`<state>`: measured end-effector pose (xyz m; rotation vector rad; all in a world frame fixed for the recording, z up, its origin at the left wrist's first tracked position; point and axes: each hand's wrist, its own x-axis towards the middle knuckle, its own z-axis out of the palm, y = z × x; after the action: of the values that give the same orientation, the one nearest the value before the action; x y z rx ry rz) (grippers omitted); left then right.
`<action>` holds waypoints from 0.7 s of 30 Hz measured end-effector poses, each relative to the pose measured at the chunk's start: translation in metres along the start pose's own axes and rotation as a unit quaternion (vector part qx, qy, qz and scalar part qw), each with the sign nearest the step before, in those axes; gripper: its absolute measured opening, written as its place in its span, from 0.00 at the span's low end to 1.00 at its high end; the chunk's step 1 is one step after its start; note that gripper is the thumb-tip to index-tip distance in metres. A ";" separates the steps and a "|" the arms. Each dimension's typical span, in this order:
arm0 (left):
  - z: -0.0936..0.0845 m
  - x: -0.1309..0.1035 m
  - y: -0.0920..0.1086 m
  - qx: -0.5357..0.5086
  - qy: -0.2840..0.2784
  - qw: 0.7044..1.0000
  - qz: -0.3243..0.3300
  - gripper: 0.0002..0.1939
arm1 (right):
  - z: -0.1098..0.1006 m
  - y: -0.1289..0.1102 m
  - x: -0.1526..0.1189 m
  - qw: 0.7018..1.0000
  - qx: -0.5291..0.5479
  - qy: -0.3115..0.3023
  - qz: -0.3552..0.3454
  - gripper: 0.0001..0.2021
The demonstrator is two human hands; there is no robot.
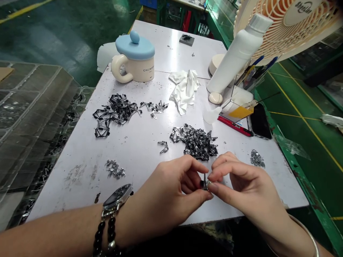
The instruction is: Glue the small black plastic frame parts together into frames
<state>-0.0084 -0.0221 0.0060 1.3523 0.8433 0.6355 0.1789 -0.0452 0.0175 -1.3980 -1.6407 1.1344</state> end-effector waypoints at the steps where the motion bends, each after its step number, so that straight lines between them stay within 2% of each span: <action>1: 0.000 0.000 0.000 0.000 0.001 1.000 0.000 0.14 | 0.000 0.000 0.000 1.000 0.002 0.000 0.002 0.03; 15: 0.001 0.000 -0.001 0.029 0.003 1.000 0.012 0.11 | 0.004 0.000 -0.003 0.999 0.020 0.016 0.028 0.03; 21: 0.002 0.001 0.000 0.008 -0.013 1.000 0.001 0.10 | 0.001 -0.002 -0.003 0.996 0.054 -0.025 0.059 0.04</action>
<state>-0.0060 -0.0221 0.0057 1.3736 0.8280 0.6137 0.1781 -0.0483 0.0187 -1.4222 -1.5236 1.3152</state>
